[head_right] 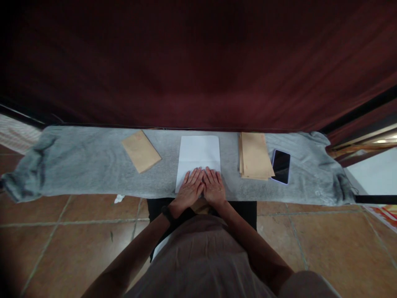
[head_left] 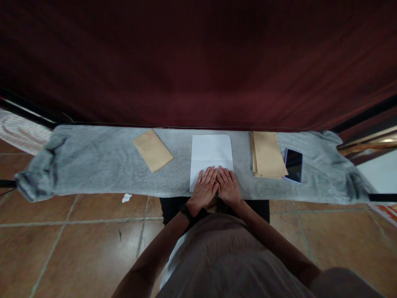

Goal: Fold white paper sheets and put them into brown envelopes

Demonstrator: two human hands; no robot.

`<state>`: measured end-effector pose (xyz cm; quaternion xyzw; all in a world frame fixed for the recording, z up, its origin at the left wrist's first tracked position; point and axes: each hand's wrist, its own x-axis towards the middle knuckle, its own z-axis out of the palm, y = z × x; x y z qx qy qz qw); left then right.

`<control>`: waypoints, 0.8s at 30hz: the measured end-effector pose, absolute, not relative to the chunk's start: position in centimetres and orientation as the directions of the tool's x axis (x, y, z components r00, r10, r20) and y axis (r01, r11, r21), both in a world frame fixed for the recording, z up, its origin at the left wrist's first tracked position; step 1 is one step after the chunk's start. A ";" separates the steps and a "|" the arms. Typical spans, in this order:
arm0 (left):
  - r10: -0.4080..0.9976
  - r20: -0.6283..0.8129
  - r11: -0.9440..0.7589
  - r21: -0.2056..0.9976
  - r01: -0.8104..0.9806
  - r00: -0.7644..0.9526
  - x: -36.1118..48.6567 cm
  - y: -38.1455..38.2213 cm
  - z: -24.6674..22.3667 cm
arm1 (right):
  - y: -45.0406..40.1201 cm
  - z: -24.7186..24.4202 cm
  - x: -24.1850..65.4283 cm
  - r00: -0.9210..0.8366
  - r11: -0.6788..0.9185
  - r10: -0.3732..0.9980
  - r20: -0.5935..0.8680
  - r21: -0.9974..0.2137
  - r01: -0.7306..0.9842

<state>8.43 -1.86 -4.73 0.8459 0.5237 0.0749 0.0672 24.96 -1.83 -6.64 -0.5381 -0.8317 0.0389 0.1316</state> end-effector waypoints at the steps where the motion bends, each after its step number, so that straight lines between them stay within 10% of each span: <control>1: 0.899 0.052 -0.436 0.191 0.880 0.434 8.6 -1.7 -4.9 | -1.9 -6.7 25.0 -0.385 0.418 0.905 0.181 -0.206 0.885; 24: 0.928 0.039 -0.372 0.150 0.916 0.370 4.6 -2.5 -4.2 | -2.5 -6.3 31.0 -0.308 0.353 0.922 0.235 -0.182 0.918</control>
